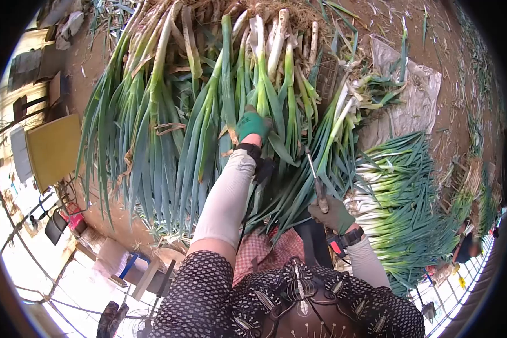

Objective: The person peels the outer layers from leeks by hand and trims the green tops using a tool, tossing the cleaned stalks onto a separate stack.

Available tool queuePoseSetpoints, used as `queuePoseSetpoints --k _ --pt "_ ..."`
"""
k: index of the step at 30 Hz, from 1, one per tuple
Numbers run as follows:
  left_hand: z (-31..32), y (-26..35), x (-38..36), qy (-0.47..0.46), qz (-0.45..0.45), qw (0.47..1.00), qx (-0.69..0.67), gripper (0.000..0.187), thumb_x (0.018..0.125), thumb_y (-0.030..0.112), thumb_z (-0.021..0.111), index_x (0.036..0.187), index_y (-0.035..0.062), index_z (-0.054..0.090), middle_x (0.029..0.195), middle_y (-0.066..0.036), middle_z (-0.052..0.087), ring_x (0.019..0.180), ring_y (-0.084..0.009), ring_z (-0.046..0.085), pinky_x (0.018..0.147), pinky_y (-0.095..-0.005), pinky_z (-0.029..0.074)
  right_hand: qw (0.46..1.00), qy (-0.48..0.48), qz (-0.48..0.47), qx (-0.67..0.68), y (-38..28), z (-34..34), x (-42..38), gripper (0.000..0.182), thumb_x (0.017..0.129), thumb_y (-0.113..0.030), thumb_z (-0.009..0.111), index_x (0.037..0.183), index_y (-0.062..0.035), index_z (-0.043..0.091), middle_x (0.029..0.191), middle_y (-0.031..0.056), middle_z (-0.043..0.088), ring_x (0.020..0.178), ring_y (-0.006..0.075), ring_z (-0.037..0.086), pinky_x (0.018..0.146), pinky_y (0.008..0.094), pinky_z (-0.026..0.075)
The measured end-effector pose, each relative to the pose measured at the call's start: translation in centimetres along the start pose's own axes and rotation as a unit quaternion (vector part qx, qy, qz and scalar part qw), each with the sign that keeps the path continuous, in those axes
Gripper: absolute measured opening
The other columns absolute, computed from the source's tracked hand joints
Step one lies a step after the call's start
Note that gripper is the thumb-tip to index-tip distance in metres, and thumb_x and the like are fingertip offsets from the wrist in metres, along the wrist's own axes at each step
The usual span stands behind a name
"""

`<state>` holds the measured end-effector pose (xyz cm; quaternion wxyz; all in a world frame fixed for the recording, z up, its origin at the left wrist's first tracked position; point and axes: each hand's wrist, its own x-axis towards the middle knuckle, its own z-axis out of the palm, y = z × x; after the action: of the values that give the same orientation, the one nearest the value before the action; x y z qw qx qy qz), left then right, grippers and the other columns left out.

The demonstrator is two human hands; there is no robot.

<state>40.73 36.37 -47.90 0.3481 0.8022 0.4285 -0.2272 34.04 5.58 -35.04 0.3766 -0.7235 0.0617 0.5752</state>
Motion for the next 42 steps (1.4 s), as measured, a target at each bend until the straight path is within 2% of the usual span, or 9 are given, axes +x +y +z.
queuePoseSetpoints --k 6,10,12,14,20,28,34,39,42 --pt "1.1 -6.8 -7.8 0.006 0.11 0.994 0.02 0.022 0.077 0.027 0.066 0.093 0.0116 0.069 0.102 -0.021 0.066 0.098 -0.0386 0.062 0.086 -0.0464 0.049 0.998 -0.014 -0.057 -0.038 -2.4 1.5 -0.4 0.032 0.083 -0.029 0.073 0.095 -0.0029 0.061 0.081 0.0077 0.063 0.075 0.0208 0.061 0.074 0.0331 0.05" --pt "2.3 -6.5 -8.7 0.155 0.149 0.973 -0.087 0.059 0.077 0.036 0.074 0.123 0.0023 0.057 0.116 -0.022 0.06 0.111 -0.0393 0.055 0.095 -0.046 0.045 0.996 0.02 -0.056 -0.065 -1.9 2.2 0.5 0.034 0.083 -0.032 0.073 0.094 -0.0039 0.06 0.078 0.0086 0.061 0.073 0.0228 0.061 0.073 0.0348 0.05" --pt "2.9 -3.7 -6.8 0.154 0.074 0.985 -0.011 0.081 0.071 0.038 0.078 0.131 -0.0021 0.042 0.123 -0.029 0.051 0.116 -0.0421 0.05 0.098 -0.0496 0.042 0.993 0.042 -0.075 -0.081 -2.6 2.6 0.3 0.034 0.083 -0.033 0.073 0.093 -0.0042 0.059 0.077 0.0091 0.061 0.071 0.0246 0.061 0.072 0.0359 0.05" --pt "2.0 -0.9 -5.0 0.101 -0.008 0.988 0.115 0.078 0.068 0.037 0.08 0.124 -0.0033 0.042 0.121 -0.029 0.053 0.113 -0.041 0.053 0.097 -0.0483 0.044 0.991 0.051 -0.079 -0.096 -3.0 2.7 0.2 0.034 0.082 -0.033 0.074 0.093 -0.0042 0.059 0.078 0.0096 0.062 0.071 0.0256 0.061 0.071 0.0364 0.05" --pt "0.1 -1.5 -1.9 -0.022 -0.047 0.999 0.014 0.065 0.07 0.03 0.075 0.123 -0.0009 0.051 0.111 -0.024 0.066 0.106 -0.0402 0.064 0.092 -0.045 0.049 0.988 0.053 -0.093 -0.109 -3.7 2.7 -0.1 0.037 0.082 -0.035 0.073 0.096 -0.0041 0.058 0.079 0.0147 0.063 0.072 0.0319 0.063 0.07 0.0386 0.05" --pt "0.5 -3.0 -11.8 -0.103 0.004 0.991 0.086 0.043 0.079 0.029 0.066 0.112 0.0027 0.058 0.107 -0.025 0.066 0.096 -0.0418 0.065 0.082 -0.0494 0.051 0.983 0.015 -0.036 -0.18 -6.2 3.6 2.2 0.044 0.079 -0.042 0.07 0.093 -0.0001 0.064 0.087 0.0233 0.067 0.086 0.0411 0.066 0.076 0.0436 0.052" --pt "4.2 -5.2 -12.5 -0.072 0.022 0.994 0.073 0.064 0.078 0.033 0.07 0.13 0.0055 0.046 0.108 -0.026 0.065 0.096 -0.0426 0.065 0.081 -0.0491 0.051 0.982 0.046 -0.003 -0.183 -6.7 3.4 10.6 0.052 0.076 -0.047 0.069 0.096 0.0009 0.068 0.094 0.0295 0.066 0.094 0.0428 0.065 0.085 0.0432 0.052" --pt "4.1 -4.8 -13.8 -0.053 0.052 0.996 0.045 0.081 0.079 0.034 0.071 0.146 0.0085 0.033 0.111 -0.027 0.064 0.097 -0.0437 0.064 0.081 -0.0505 0.051 0.931 0.024 -0.116 -0.345 -12.8 0.8 15.1 0.032 0.085 -0.03 0.058 0.104 -0.0044 0.062 0.1 0.0244 0.065 0.094 0.041 0.065 0.081 0.0452 0.053" --pt "3.5 -4.5 -14.5 -0.087 0.019 0.994 0.062 0.081 0.079 0.034 0.07 0.146 0.0091 0.032 0.112 -0.028 0.064 0.097 -0.0444 0.064 0.081 -0.0507 0.051 0.957 0.032 -0.06 -0.28 -15.1 -0.5 19.6 0.04 0.083 -0.041 0.059 0.103 -0.0078 0.065 0.094 0.0243 0.068 0.089 0.0397 0.067 0.079 0.0441 0.053"
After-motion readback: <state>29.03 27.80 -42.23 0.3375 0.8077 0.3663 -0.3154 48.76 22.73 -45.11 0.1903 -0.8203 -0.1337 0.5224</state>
